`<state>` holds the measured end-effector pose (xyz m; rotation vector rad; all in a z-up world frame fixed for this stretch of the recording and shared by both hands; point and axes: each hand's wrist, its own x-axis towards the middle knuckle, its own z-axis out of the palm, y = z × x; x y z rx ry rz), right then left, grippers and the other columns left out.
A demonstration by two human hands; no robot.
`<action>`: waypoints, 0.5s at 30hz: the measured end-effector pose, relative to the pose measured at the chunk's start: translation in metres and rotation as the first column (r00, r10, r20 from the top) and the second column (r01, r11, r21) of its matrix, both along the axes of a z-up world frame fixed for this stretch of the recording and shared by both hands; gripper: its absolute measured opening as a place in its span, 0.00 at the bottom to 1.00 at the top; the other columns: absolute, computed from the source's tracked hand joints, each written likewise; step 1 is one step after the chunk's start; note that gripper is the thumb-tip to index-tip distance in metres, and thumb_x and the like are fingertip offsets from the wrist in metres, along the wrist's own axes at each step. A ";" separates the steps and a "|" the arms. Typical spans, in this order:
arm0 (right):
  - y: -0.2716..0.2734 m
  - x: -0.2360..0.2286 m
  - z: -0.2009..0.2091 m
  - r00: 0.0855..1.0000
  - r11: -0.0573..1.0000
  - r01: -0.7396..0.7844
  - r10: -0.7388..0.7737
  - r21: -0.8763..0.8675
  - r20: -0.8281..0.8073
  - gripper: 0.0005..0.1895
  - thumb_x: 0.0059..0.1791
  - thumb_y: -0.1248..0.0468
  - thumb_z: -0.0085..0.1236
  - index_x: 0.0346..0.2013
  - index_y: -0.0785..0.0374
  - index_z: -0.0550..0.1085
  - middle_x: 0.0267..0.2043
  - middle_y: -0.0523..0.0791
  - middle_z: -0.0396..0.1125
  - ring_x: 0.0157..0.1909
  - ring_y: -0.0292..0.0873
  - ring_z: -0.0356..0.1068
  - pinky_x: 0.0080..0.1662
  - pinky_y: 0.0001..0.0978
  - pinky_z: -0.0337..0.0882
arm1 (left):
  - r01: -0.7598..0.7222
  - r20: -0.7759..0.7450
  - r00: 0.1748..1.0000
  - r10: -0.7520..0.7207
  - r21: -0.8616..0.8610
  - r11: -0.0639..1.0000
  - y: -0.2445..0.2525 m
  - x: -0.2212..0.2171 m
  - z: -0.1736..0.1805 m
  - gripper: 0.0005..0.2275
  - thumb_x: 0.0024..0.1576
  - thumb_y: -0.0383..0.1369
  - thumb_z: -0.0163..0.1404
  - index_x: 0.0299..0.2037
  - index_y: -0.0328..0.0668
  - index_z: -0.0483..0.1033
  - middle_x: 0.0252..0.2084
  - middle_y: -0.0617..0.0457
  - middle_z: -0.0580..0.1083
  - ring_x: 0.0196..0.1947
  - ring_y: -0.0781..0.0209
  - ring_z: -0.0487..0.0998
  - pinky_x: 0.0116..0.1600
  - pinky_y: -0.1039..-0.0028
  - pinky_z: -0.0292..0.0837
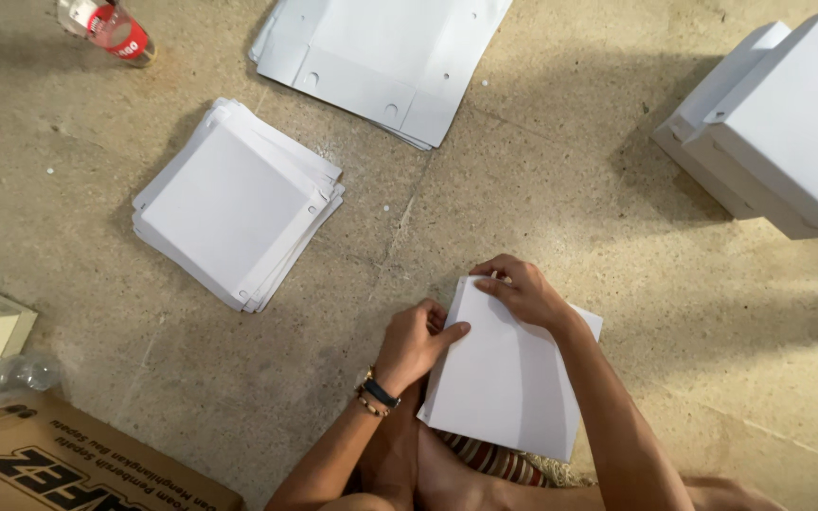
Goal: The person assembles cardboard boxes by hand, folding the sides and interlocking the tabs of flat white cardboard sheets while sitting on the floor.
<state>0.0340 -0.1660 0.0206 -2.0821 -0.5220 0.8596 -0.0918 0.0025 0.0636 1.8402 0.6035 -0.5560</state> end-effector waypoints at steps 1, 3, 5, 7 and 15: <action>0.001 0.002 0.000 1.000 1.000 -0.002 0.002 0.005 0.010 0.14 0.43 0.54 0.55 0.40 0.54 0.75 0.34 0.43 0.68 0.37 0.42 0.66 0.45 0.35 0.66 | -0.002 0.010 1.000 0.002 0.005 1.000 -0.001 0.000 -0.003 0.20 0.44 0.47 0.56 0.35 0.38 0.71 0.30 0.49 0.74 0.34 0.55 0.77 0.33 0.72 0.73; 0.000 0.000 0.001 1.000 1.000 -0.002 0.002 -0.003 0.004 0.14 0.42 0.54 0.55 0.40 0.54 0.75 0.34 0.44 0.68 0.38 0.42 0.66 0.46 0.36 0.66 | -0.009 0.044 0.999 0.008 0.007 1.000 -0.005 -0.002 -0.011 0.20 0.45 0.47 0.55 0.36 0.39 0.71 0.32 0.49 0.75 0.35 0.55 0.78 0.34 0.71 0.74; 0.004 -0.002 0.003 1.000 1.000 0.009 -0.009 -0.022 0.005 0.14 0.43 0.54 0.54 0.40 0.54 0.74 0.35 0.44 0.68 0.39 0.43 0.66 0.46 0.37 0.66 | -0.019 0.043 0.999 0.023 -0.083 0.996 -0.008 -0.006 -0.020 0.18 0.50 0.46 0.51 0.36 0.37 0.72 0.32 0.48 0.75 0.35 0.56 0.77 0.34 0.71 0.74; 0.005 -0.006 0.002 1.000 0.999 0.017 -0.017 -0.039 0.006 0.13 0.44 0.55 0.53 0.40 0.54 0.74 0.35 0.45 0.68 0.39 0.45 0.66 0.46 0.38 0.66 | -0.032 0.039 0.998 0.040 -0.170 0.985 -0.011 -0.012 -0.030 0.17 0.54 0.45 0.47 0.36 0.36 0.72 0.32 0.47 0.75 0.35 0.57 0.76 0.34 0.70 0.74; 0.007 -0.012 -0.009 0.949 0.976 -0.031 0.096 -0.214 0.302 0.14 0.45 0.49 0.49 0.41 0.48 0.73 0.37 0.39 0.67 0.43 0.43 0.66 0.47 0.38 0.66 | -0.073 0.116 0.989 0.091 -0.150 0.986 -0.013 -0.021 0.012 0.29 0.52 0.47 0.47 0.56 0.31 0.57 0.45 0.34 0.67 0.48 0.40 0.69 0.48 0.57 0.67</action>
